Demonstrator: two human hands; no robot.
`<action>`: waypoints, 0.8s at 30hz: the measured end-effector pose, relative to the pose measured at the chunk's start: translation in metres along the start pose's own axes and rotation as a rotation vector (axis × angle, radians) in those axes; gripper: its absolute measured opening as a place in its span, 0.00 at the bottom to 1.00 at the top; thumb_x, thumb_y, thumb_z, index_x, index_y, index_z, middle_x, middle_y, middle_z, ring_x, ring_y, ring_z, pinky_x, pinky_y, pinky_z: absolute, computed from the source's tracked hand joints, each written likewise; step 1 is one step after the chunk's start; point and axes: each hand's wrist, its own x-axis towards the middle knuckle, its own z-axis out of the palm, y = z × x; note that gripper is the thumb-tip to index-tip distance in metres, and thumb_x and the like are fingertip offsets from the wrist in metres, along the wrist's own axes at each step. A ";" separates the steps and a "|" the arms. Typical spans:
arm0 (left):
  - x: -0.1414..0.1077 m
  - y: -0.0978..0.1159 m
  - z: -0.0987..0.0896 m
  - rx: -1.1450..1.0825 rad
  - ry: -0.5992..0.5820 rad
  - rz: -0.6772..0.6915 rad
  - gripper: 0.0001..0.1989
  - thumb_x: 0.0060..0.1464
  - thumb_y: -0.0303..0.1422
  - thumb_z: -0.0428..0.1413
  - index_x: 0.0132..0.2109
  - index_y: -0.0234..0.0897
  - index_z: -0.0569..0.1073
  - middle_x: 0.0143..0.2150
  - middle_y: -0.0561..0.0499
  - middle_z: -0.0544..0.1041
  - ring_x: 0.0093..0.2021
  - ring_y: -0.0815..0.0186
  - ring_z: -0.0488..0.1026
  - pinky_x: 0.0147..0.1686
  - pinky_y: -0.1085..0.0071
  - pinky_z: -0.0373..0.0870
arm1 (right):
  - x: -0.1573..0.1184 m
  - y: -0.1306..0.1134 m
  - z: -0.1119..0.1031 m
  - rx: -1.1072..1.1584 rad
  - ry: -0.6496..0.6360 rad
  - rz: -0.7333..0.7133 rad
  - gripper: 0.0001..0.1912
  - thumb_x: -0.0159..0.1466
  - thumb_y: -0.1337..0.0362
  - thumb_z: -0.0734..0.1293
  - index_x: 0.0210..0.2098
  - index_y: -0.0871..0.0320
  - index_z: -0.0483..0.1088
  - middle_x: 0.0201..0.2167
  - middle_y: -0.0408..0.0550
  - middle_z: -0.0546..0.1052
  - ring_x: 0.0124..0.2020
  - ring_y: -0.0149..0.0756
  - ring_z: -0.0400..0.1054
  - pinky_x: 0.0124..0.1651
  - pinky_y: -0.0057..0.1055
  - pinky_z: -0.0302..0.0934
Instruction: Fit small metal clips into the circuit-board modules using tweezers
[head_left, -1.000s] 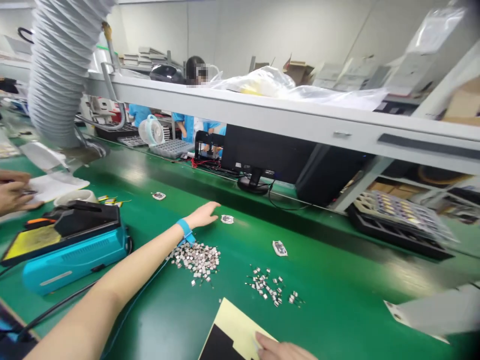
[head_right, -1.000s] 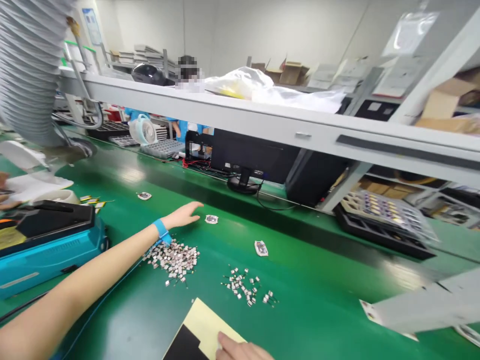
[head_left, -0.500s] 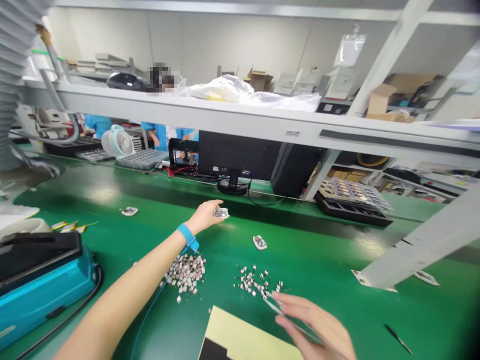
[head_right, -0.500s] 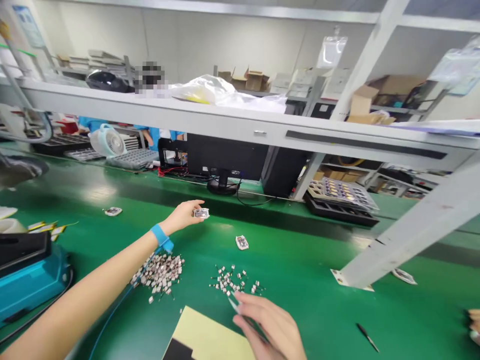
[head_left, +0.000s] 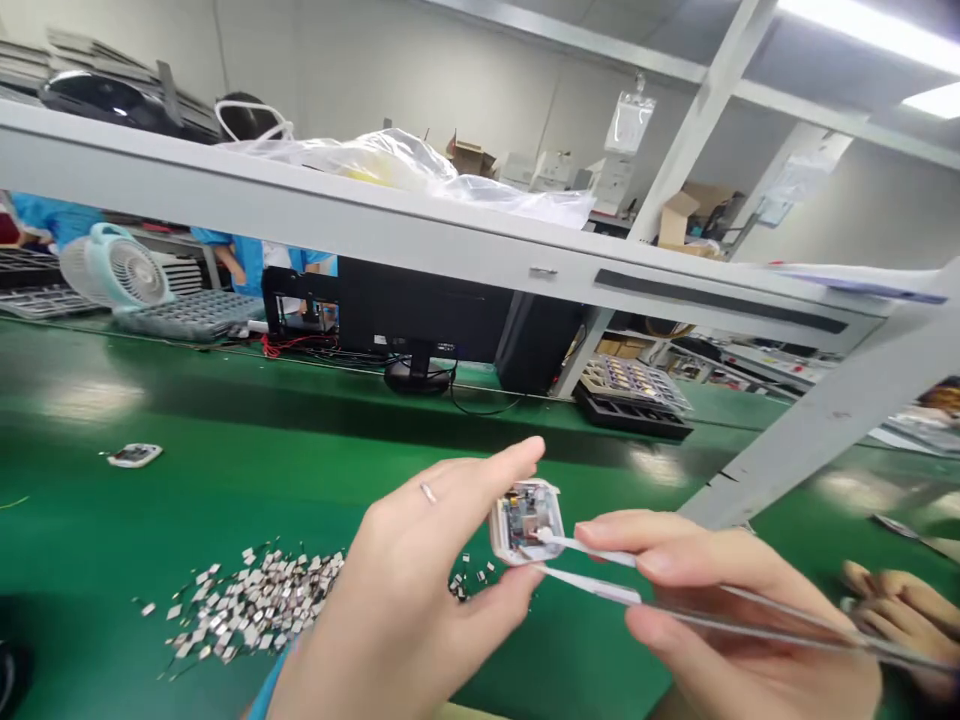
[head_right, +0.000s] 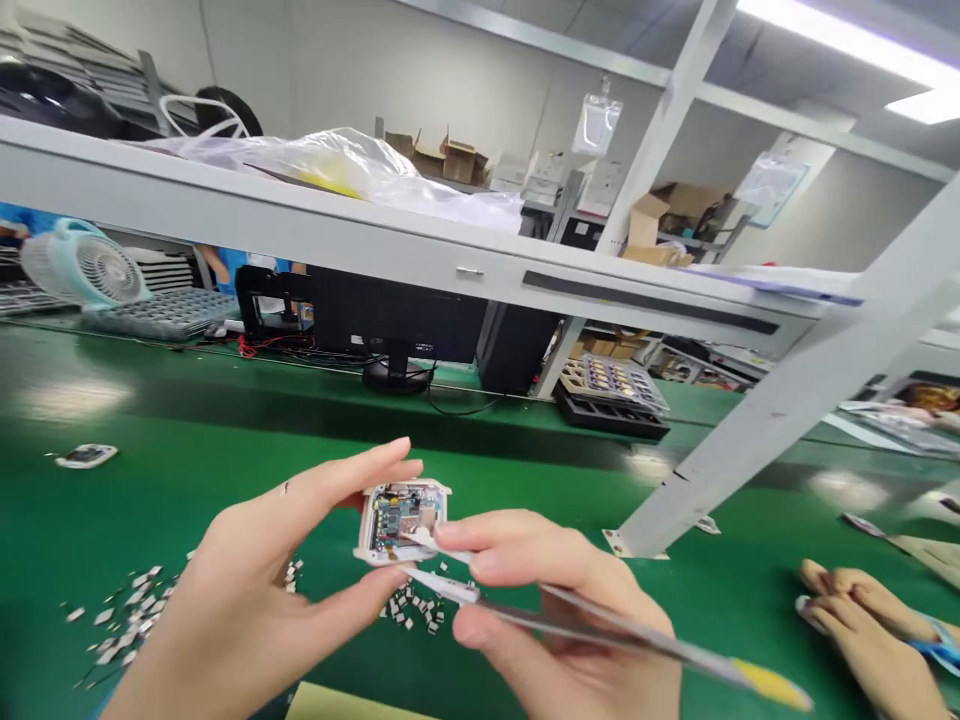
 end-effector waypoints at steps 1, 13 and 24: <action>0.001 -0.002 0.002 -0.007 0.015 0.009 0.28 0.44 0.24 0.57 0.53 0.40 0.61 0.45 0.55 0.74 0.40 0.74 0.72 0.43 0.84 0.68 | 0.000 0.003 -0.002 0.005 -0.002 0.015 0.08 0.59 0.72 0.67 0.38 0.57 0.68 0.37 0.45 0.74 0.39 0.33 0.69 0.41 0.25 0.68; 0.009 -0.004 0.017 -0.082 -0.025 -0.019 0.16 0.45 0.26 0.58 0.44 0.37 0.70 0.43 0.53 0.75 0.40 0.71 0.73 0.43 0.81 0.70 | 0.000 0.002 -0.031 -0.316 -0.150 -0.155 0.17 0.56 0.77 0.66 0.43 0.54 0.70 0.41 0.43 0.73 0.39 0.39 0.70 0.40 0.32 0.69; 0.011 -0.001 0.009 -0.297 -0.065 -0.079 0.08 0.43 0.23 0.60 0.26 0.38 0.68 0.41 0.57 0.76 0.43 0.70 0.73 0.40 0.83 0.70 | 0.004 0.012 -0.010 -0.060 0.147 -0.172 0.08 0.57 0.72 0.67 0.38 0.59 0.70 0.37 0.42 0.75 0.37 0.34 0.69 0.41 0.27 0.67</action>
